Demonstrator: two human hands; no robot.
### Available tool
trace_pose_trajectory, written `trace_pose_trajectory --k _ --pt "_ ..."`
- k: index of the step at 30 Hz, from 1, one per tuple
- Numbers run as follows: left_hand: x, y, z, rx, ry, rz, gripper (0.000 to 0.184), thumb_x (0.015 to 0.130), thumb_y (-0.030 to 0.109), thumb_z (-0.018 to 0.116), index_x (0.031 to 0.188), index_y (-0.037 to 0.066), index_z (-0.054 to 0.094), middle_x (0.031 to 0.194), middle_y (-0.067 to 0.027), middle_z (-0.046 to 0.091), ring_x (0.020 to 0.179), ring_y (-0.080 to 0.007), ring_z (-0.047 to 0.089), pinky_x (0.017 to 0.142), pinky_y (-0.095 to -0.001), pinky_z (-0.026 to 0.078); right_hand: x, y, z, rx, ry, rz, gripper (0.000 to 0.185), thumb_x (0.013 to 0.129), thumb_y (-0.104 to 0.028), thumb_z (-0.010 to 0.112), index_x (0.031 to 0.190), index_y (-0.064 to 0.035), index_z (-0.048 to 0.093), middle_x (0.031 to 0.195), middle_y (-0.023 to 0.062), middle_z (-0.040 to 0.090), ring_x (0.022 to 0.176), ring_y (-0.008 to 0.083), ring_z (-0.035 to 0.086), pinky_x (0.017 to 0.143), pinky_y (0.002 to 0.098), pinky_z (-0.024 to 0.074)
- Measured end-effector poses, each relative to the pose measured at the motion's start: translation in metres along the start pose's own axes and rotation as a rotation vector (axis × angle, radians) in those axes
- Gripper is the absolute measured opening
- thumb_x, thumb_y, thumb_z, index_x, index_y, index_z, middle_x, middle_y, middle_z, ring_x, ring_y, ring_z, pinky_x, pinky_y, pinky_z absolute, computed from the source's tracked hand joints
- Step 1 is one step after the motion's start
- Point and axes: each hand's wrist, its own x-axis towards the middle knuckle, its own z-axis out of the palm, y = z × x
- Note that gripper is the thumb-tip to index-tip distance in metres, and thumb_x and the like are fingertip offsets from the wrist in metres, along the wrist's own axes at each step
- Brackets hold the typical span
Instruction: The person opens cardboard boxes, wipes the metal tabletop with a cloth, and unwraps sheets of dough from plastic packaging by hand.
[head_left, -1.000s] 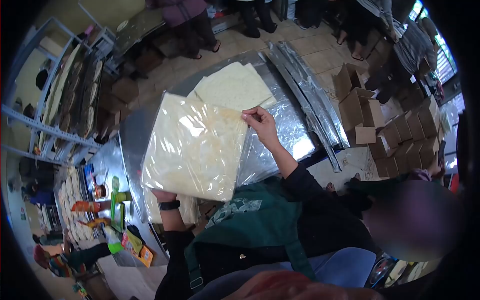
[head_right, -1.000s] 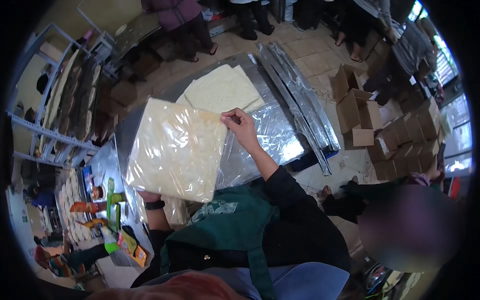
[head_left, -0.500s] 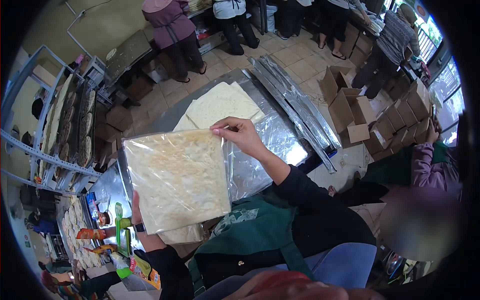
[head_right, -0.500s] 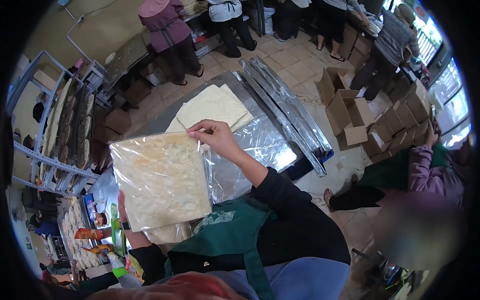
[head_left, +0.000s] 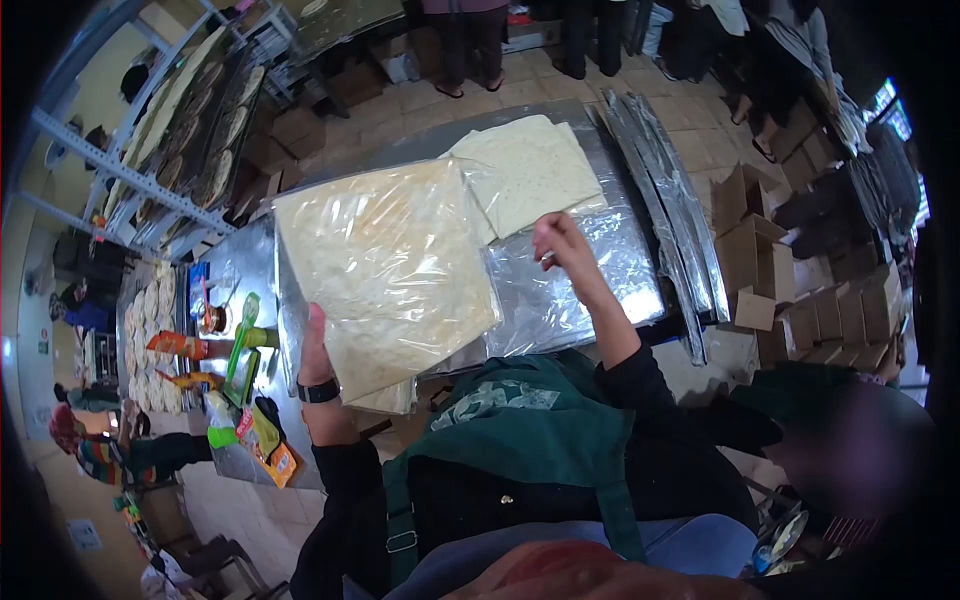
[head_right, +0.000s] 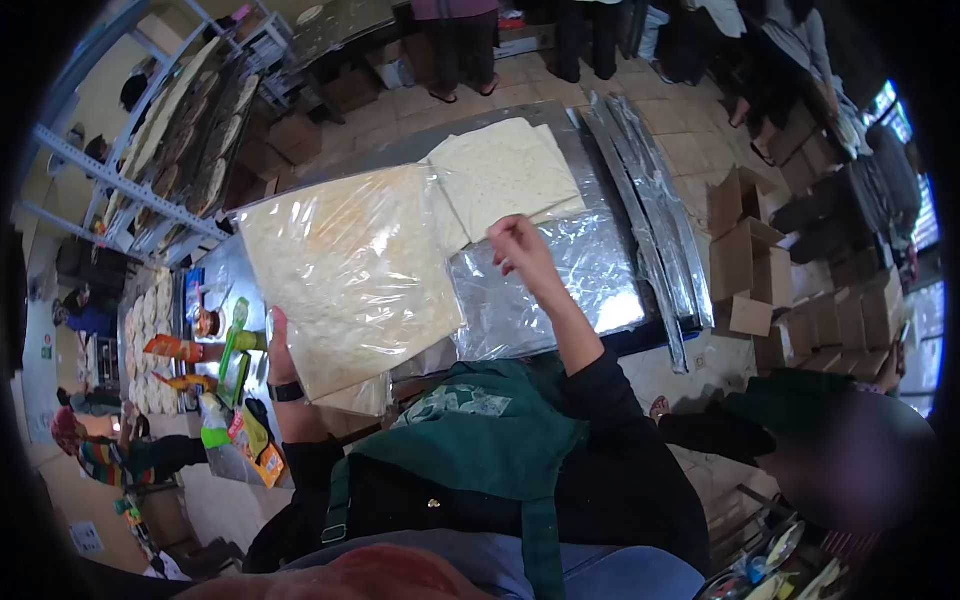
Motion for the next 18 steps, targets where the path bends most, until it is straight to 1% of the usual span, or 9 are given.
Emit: trace_pose_trajectory --k 2,5,6,9,10,13,14,16,18 --pt "-0.002 -0.006 -0.014 0.115 0.043 -0.016 0.069 0.088 0.053 0.040 0.131 0.000 0.033 0.129 -0.0117 0.043 0.112 -0.0227 0.047 0.094 -0.0342 0.038 0.001 0.004 0.027 -0.169 -0.075 0.002 0.040 0.081 -0.041 0.060 0.094 -0.0052 0.049 0.071 0.0014 0.053 0.056 0.0092 0.053 0.046 0.0209 0.0398" --pt "-0.009 -0.003 0.001 0.213 -0.007 -0.032 0.072 0.087 0.055 0.040 0.132 -0.001 0.032 0.129 -0.0117 0.043 0.114 -0.0218 0.046 0.095 -0.0341 0.037 0.016 0.014 0.049 -0.282 -0.085 0.108 0.041 0.080 -0.042 0.061 0.091 -0.0049 0.050 0.069 0.0012 0.053 0.052 0.0088 0.053 0.043 0.0202 0.0384" --pt "-0.014 0.000 0.012 0.197 0.003 -0.026 0.073 0.087 0.055 0.040 0.132 -0.002 0.031 0.130 -0.0124 0.042 0.116 -0.0213 0.044 0.096 -0.0339 0.035 0.023 0.024 0.050 -0.256 -0.104 0.134 0.033 0.083 -0.036 0.060 0.088 -0.0049 0.051 0.070 0.0013 0.054 0.052 0.0089 0.054 0.045 0.0207 0.0398" --pt "-0.021 -0.003 0.015 0.251 0.025 0.015 0.073 0.088 0.054 0.040 0.132 -0.003 0.031 0.130 -0.0132 0.041 0.117 -0.0214 0.042 0.097 -0.0338 0.034 0.031 0.042 0.052 -0.061 -0.137 0.056 0.023 0.086 -0.030 0.056 0.085 -0.0074 0.052 0.071 0.0008 0.053 0.055 0.0086 0.054 0.049 0.0203 0.0412" --pt "-0.021 -0.004 0.014 0.278 -0.004 0.057 0.070 0.090 0.051 0.038 0.132 -0.003 0.030 0.131 -0.0138 0.041 0.119 -0.0213 0.041 0.098 -0.0339 0.033 0.030 0.042 0.053 0.008 -0.120 0.095 0.017 0.089 -0.025 0.052 0.087 -0.0087 0.051 0.073 0.0012 0.055 0.059 0.0094 0.056 0.052 0.0216 0.0427" --pt "-0.017 -0.013 0.000 0.301 0.044 0.117 0.060 0.092 0.045 0.036 0.133 0.001 0.030 0.128 -0.0119 0.044 0.113 -0.0231 0.048 0.094 -0.0359 0.039 0.025 0.036 0.054 0.350 -0.041 0.249 0.012 0.091 -0.022 0.047 0.090 -0.0108 0.050 0.076 0.0010 0.057 0.065 0.0109 0.058 0.054 0.0222 0.0433" --pt "-0.017 -0.014 -0.003 0.301 0.044 0.129 0.060 0.093 0.044 0.035 0.132 0.000 0.030 0.128 -0.0126 0.044 0.113 -0.0227 0.047 0.094 -0.0352 0.039 0.025 0.036 0.052 0.454 -0.002 0.292 0.011 0.091 -0.021 0.045 0.092 -0.0107 0.047 0.076 0.0020 0.056 0.063 0.0111 0.057 0.052 0.0221 0.0422" --pt "-0.020 -0.004 0.014 0.298 0.052 0.148 0.059 0.094 0.043 0.032 0.131 -0.003 0.030 0.127 -0.0139 0.045 0.113 -0.0219 0.047 0.094 -0.0339 0.038 0.028 0.038 0.044 0.663 0.078 0.386 0.009 0.091 -0.018 0.042 0.095 -0.0103 0.043 0.077 0.0039 0.054 0.059 0.0116 0.054 0.048 0.0220 0.0402" --pt "-0.021 -0.008 0.018 0.151 0.116 0.143 0.058 0.094 0.044 0.031 0.130 -0.002 0.032 0.125 -0.0135 0.046 0.110 -0.0224 0.049 0.092 -0.0344 0.040 0.034 0.044 0.034 0.592 0.021 0.262 0.008 0.091 -0.019 0.041 0.095 -0.0109 0.041 0.074 0.0031 0.052 0.057 0.0111 0.050 0.047 0.0238 0.0390"
